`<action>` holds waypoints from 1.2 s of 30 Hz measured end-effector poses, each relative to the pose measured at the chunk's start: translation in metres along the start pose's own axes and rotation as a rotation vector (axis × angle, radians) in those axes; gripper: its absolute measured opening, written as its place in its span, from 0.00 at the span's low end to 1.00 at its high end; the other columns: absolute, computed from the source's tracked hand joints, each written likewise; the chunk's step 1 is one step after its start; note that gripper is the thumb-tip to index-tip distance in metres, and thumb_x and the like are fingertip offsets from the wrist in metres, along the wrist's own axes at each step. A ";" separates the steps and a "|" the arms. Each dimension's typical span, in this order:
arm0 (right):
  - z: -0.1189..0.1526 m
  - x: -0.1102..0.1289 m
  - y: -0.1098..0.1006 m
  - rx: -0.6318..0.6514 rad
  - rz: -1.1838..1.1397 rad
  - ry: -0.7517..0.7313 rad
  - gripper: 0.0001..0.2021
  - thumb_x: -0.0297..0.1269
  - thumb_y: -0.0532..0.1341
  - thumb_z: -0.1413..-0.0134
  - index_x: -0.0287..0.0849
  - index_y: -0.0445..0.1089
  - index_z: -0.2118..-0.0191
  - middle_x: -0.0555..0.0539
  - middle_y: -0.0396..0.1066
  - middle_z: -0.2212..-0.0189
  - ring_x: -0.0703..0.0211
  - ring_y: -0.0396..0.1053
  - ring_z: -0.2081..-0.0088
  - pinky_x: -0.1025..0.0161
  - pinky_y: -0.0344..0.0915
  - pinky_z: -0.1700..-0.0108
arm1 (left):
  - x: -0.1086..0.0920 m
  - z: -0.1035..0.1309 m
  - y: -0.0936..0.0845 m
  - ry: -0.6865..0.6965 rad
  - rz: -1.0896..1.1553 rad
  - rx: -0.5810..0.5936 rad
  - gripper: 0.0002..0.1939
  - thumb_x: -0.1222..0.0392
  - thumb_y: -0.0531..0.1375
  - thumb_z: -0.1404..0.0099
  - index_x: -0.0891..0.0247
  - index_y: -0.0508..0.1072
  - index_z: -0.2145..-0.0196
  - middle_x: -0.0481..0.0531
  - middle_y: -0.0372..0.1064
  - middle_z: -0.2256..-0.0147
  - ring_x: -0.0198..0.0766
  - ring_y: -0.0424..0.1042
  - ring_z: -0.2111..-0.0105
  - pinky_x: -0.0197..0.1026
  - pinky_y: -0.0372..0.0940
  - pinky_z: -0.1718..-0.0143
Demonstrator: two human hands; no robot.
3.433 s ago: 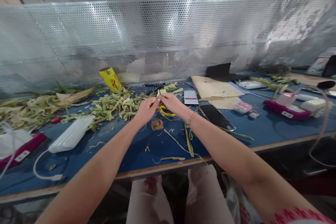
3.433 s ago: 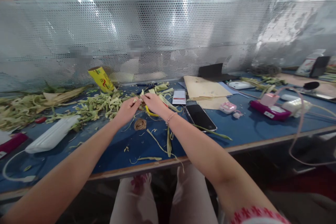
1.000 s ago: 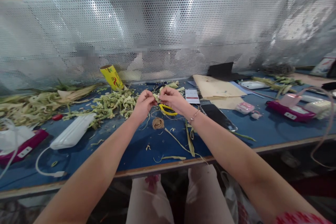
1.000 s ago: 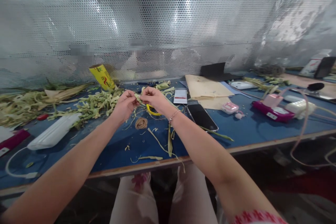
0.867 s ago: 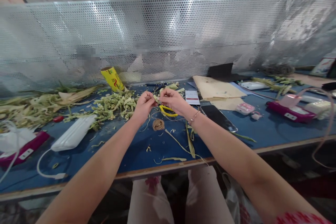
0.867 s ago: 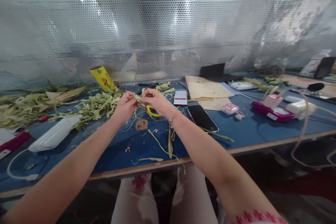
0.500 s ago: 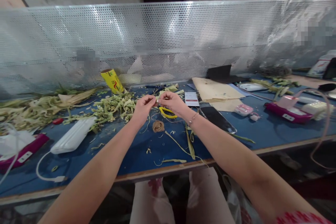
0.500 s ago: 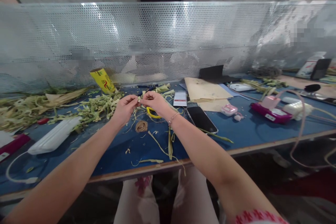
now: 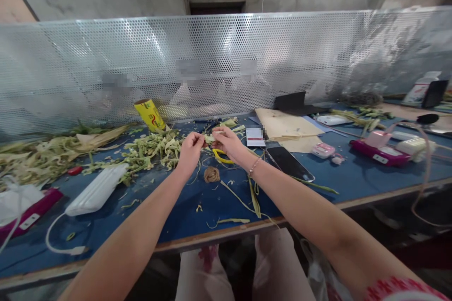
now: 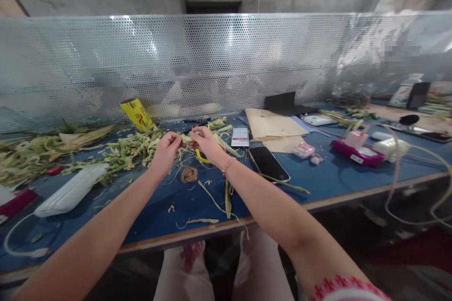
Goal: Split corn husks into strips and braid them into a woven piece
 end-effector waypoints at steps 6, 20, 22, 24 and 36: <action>-0.002 -0.001 0.003 0.015 0.104 -0.034 0.10 0.42 0.62 0.61 0.41 0.65 0.76 0.54 0.64 0.79 0.67 0.64 0.77 0.64 0.66 0.65 | -0.015 0.005 -0.004 0.016 -0.118 -0.060 0.06 0.62 0.50 0.41 0.62 0.60 0.76 0.44 0.59 0.79 0.33 0.62 0.76 0.36 0.56 0.71; -0.001 -0.011 0.016 0.023 0.269 -0.147 0.14 0.47 0.60 0.60 0.41 0.62 0.79 0.52 0.62 0.79 0.64 0.63 0.75 0.63 0.66 0.66 | -0.013 0.011 -0.014 0.044 -0.296 -0.213 0.07 0.61 0.51 0.40 0.59 0.55 0.75 0.43 0.51 0.82 0.34 0.54 0.81 0.36 0.46 0.76; 0.002 -0.009 0.021 0.064 0.337 -0.175 0.14 0.47 0.58 0.57 0.42 0.61 0.80 0.52 0.61 0.80 0.64 0.63 0.75 0.63 0.65 0.67 | -0.014 0.011 -0.016 0.036 -0.316 -0.236 0.07 0.63 0.51 0.40 0.59 0.56 0.75 0.42 0.51 0.82 0.34 0.53 0.81 0.36 0.46 0.76; 0.007 -0.002 0.024 0.085 0.465 -0.250 0.14 0.45 0.55 0.53 0.42 0.60 0.81 0.52 0.61 0.81 0.63 0.62 0.75 0.64 0.64 0.68 | -0.015 0.011 -0.018 0.036 -0.331 -0.246 0.07 0.64 0.50 0.40 0.59 0.56 0.75 0.42 0.51 0.82 0.34 0.54 0.80 0.36 0.46 0.75; 0.009 -0.004 0.024 0.111 0.508 -0.245 0.11 0.44 0.55 0.53 0.42 0.64 0.78 0.52 0.65 0.80 0.61 0.68 0.75 0.63 0.66 0.68 | -0.018 0.003 -0.019 0.122 -0.229 -0.187 0.06 0.62 0.55 0.46 0.62 0.63 0.78 0.43 0.59 0.81 0.31 0.59 0.78 0.35 0.53 0.73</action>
Point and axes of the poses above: each hand's wrist, its own z-axis away from the middle knuckle, its own y-axis out of the palm, x = y × z, the point moved 8 cm from there along -z, towards the middle knuckle
